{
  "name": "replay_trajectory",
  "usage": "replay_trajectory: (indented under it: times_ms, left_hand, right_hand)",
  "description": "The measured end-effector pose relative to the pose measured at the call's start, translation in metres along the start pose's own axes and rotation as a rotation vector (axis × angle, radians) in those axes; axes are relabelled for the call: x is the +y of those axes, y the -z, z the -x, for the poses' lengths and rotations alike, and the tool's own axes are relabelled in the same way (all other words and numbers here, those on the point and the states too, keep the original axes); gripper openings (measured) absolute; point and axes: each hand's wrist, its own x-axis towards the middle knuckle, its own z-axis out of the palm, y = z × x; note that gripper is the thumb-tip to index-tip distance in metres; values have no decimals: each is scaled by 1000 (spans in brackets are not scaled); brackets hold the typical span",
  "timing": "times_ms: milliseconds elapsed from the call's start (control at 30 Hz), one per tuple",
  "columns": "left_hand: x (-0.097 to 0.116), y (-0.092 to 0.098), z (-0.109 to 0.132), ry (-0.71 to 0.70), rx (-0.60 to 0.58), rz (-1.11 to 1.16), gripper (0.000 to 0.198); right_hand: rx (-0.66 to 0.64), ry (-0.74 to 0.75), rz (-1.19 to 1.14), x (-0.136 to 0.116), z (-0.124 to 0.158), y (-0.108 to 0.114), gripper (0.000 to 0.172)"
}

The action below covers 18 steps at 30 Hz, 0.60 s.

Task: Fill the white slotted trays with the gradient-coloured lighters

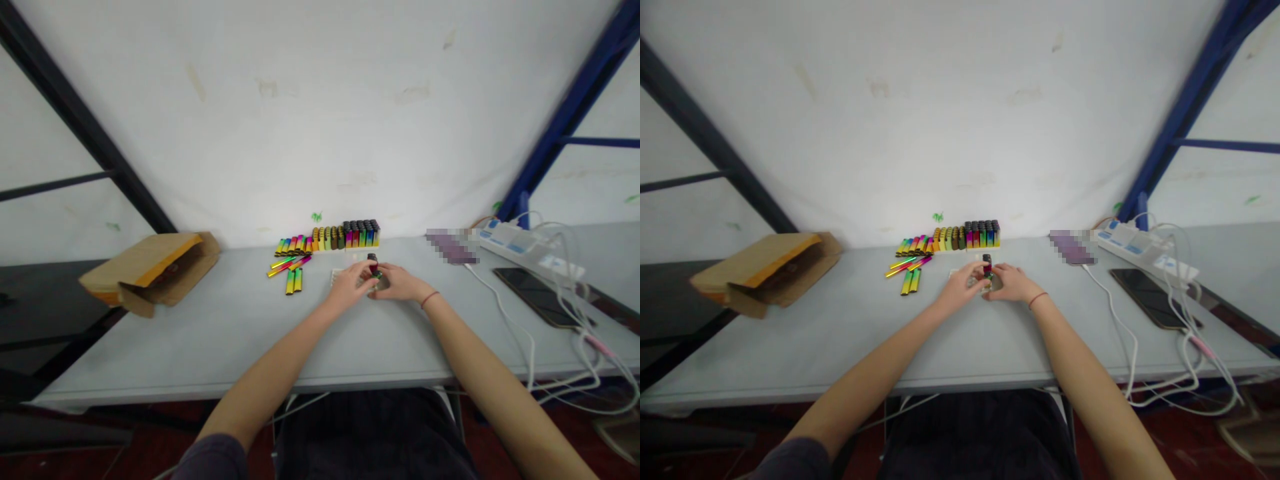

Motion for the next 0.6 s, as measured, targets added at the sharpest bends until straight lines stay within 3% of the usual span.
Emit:
replay_trajectory:
  times_ms: [167,433,600]
  left_hand:
    - [1,0,0,-25,-14,-52,29]
    - [2,8,-1,-90,-6,-296,37]
    - [3,15,-2,-113,-4,-321,44]
  right_hand:
    - [-39,-5,-9,2,0,1,66]
    - [-54,-23,-18,4,-1,-1,65]
    - [-76,-20,0,5,-2,-1,71]
